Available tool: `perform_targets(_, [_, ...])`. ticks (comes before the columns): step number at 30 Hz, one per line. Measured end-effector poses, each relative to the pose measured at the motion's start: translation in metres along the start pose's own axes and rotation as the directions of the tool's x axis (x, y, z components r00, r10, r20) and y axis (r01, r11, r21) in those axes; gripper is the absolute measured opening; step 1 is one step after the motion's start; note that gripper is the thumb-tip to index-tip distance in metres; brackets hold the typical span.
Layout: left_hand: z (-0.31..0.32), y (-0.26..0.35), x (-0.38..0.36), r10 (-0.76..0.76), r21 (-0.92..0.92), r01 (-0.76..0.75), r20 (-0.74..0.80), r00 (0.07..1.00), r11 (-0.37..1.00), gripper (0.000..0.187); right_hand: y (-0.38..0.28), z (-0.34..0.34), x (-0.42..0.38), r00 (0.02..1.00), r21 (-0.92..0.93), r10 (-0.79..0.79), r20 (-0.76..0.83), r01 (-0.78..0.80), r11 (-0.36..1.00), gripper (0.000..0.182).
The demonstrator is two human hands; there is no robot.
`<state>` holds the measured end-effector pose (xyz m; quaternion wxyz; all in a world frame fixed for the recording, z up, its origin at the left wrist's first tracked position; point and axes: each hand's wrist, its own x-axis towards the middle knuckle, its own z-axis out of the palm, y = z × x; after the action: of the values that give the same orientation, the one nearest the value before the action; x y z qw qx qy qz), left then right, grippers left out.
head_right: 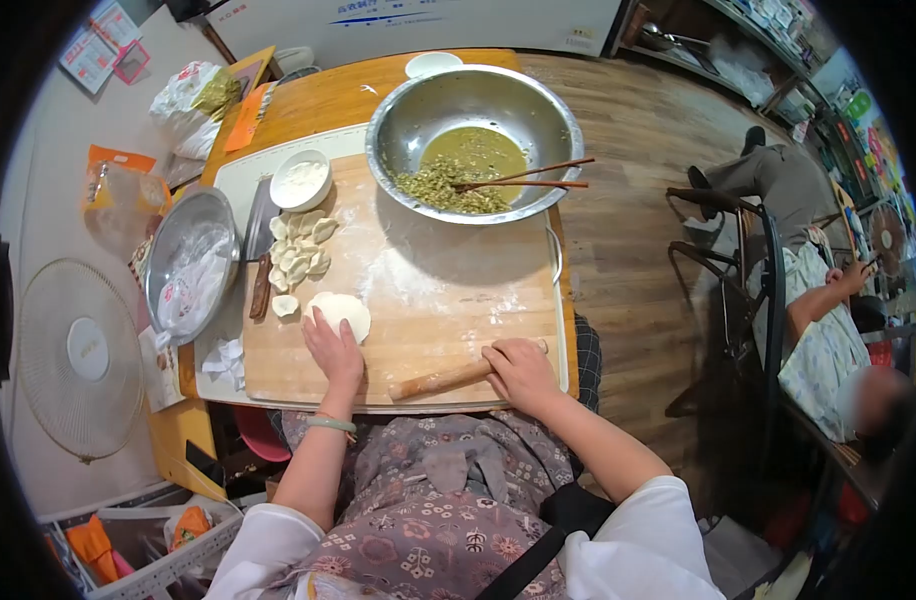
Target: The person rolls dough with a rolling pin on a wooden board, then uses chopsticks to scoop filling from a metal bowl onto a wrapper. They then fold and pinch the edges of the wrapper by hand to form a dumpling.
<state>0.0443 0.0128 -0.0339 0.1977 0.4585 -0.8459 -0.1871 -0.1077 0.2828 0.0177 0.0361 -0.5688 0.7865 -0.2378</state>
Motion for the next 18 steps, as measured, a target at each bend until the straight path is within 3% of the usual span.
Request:
perform_targets(1, [0.004, 0.012, 0.0, -0.061, 0.029, 0.061, 0.001, 0.998, 0.998, 0.061, 0.001, -0.004, -0.005, 0.999, 0.0, 0.032, 0.011, -0.032, 0.999, 0.038])
perform_targets(3, [0.015, 0.028, 0.008, -0.019, -0.04, 0.021, 0.032, 0.999, 0.999, 0.061, 0.005, -0.009, -0.009, 0.999, -0.006, 0.048, -0.014, -0.049, 0.999, 0.035])
perform_targets(5, [0.016, 0.04, 0.008, 0.02, -0.103, -0.014, 0.052, 0.998, 0.995, 0.062, 0.011, -0.012, -0.013, 0.982, 0.021, 0.187, -0.011, -0.187, 0.982, 0.033])
perform_targets(7, [0.003, 0.061, -0.003, 0.327, -0.088, -0.321, 0.071, 0.942, 0.943, 0.061, 0.017, -0.015, -0.015, 0.966, 0.02, 0.252, -0.063, -0.251, 0.968, 0.032])
perform_targets(9, [0.011, 0.067, -0.027, 0.629, -0.198, -0.597, 0.275, 0.727, 0.777, 0.061, 0.022, -0.015, -0.019, 0.939, 0.026, 0.323, -0.118, -0.322, 0.946, 0.032])
perform_targets(11, [0.017, 0.089, -0.047, 0.731, -0.36, -0.679, 0.556, 0.395, 0.64, 0.063, 0.029, -0.014, -0.023, 0.846, 0.171, 0.494, -0.2, -0.466, 0.868, 0.03])
perform_targets(12, [0.02, 0.104, -0.049, 0.737, -0.365, -0.682, 0.551, 0.391, 0.634, 0.063, 0.032, -0.012, -0.027, 0.815, 0.168, 0.532, -0.231, -0.505, 0.846, 0.029])
perform_targets(14, [0.026, 0.132, -0.049, 0.833, -0.442, -0.764, 0.509, 0.218, 0.47, 0.064, 0.036, -0.017, -0.033, 0.796, 0.182, 0.545, -0.264, -0.514, 0.838, 0.029])
perform_targets(18, [0.053, 0.158, -0.01, 0.828, -0.388, -0.789, 0.499, 0.254, 0.476, 0.068, 0.032, -0.027, -0.043, 0.79, 0.194, 0.545, -0.28, -0.509, 0.838, 0.03])
